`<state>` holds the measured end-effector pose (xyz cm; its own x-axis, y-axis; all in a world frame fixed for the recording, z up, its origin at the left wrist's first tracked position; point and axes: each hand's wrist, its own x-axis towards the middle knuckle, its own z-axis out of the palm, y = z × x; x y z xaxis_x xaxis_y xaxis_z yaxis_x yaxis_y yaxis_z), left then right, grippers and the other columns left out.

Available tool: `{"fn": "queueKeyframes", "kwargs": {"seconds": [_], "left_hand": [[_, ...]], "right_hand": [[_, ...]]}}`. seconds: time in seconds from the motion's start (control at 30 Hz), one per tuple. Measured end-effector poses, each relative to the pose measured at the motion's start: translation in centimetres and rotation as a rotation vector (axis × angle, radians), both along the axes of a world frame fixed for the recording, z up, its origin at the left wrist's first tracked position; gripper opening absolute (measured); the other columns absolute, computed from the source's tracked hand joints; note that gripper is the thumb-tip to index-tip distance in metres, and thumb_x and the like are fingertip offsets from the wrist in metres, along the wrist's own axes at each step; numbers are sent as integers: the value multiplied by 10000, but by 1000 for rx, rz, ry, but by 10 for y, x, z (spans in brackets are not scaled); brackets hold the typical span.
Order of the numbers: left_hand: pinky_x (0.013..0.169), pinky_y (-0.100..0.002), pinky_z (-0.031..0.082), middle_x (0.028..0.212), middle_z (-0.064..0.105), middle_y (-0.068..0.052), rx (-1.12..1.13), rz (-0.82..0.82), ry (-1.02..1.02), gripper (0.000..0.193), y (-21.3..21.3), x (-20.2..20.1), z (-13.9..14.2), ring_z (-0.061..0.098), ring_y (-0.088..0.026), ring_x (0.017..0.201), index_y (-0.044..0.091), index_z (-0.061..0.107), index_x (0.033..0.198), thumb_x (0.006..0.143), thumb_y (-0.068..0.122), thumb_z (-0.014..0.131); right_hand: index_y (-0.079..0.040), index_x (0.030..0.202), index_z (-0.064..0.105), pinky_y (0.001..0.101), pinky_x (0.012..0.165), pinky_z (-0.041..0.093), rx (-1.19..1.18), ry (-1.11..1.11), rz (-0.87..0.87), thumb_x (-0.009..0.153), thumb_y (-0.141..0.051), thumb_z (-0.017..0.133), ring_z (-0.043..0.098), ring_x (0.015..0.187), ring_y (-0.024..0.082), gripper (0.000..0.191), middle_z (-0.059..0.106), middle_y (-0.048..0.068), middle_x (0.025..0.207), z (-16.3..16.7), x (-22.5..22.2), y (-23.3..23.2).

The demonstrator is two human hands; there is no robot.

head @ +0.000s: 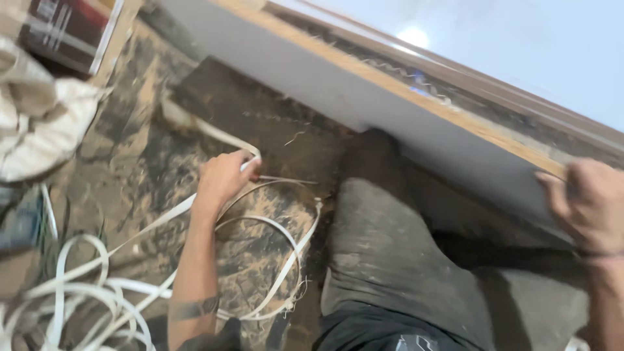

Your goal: The person sits on the workshop floor with a long white board across their lap, aligns white edge banding tape along the board's edge, and presses it with a heated iron. They trim the excess banding with a utility knife, sand the edge with a sanding block, and iron another section of banding.

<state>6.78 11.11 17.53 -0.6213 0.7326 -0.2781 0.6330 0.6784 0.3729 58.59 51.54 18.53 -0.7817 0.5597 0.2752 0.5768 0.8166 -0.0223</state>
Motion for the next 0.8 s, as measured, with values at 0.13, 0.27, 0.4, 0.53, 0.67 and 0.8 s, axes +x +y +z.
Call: {"fn": "queueKeyframes", "kwargs": {"seconds": [0.13, 0.27, 0.4, 0.53, 0.67, 0.8], "left_hand": [[699, -443, 550, 856, 772, -123, 114, -451, -159, 298, 105, 88, 138, 740, -343, 809, 140, 749, 1011, 864, 394, 704], [638, -379, 569, 842, 758, -108, 286, -908, -375, 318, 196, 205, 219, 743, -308, 740, 107, 731, 1050, 862, 363, 751], [664, -392, 565, 880, 754, -113, 366, -1133, -354, 305, 255, 292, 221, 734, -318, 781, 79, 720, 1073, 911, 338, 740], [665, -368, 588, 925, 775, -105, 348, -1048, -470, 299, 232, 251, 209, 765, -287, 784, 73, 726, 1093, 911, 309, 748], [610, -350, 588, 846, 798, -79, 157, -754, -516, 280, 219, 242, 187, 791, -249, 694, 92, 769, 1056, 845, 276, 775], [599, -337, 582, 843, 790, -89, 238, -813, -550, 290, 226, 261, 178, 773, -250, 668, 66, 767, 1054, 826, 242, 801]], "right_hand": [[-80, 718, 535, 455, 575, 410, -62, 25, -19, 962, -394, 804, 516, 583, 316, 480, 509, 124, 650, 39, -60, -23], [-105, 788, 584, 474, 608, 476, -135, 266, 112, 904, -396, 765, 627, 684, 343, 361, 608, 105, 710, 58, -88, -26], [-94, 950, 613, 450, 675, 504, -99, 277, 179, 907, -320, 731, 676, 788, 301, 258, 655, 77, 803, 66, -54, -18], [-124, 896, 636, 399, 778, 510, -146, 59, -64, 841, -380, 787, 667, 803, 245, 302, 665, 52, 804, 92, 39, -6], [-101, 838, 644, 431, 796, 473, -12, 5, -241, 839, -505, 744, 637, 807, 256, 417, 632, 69, 799, 80, 139, 21], [-88, 830, 593, 436, 797, 476, -23, 226, -117, 904, -463, 703, 608, 806, 290, 398, 589, 87, 808, 52, 144, 37]]}}
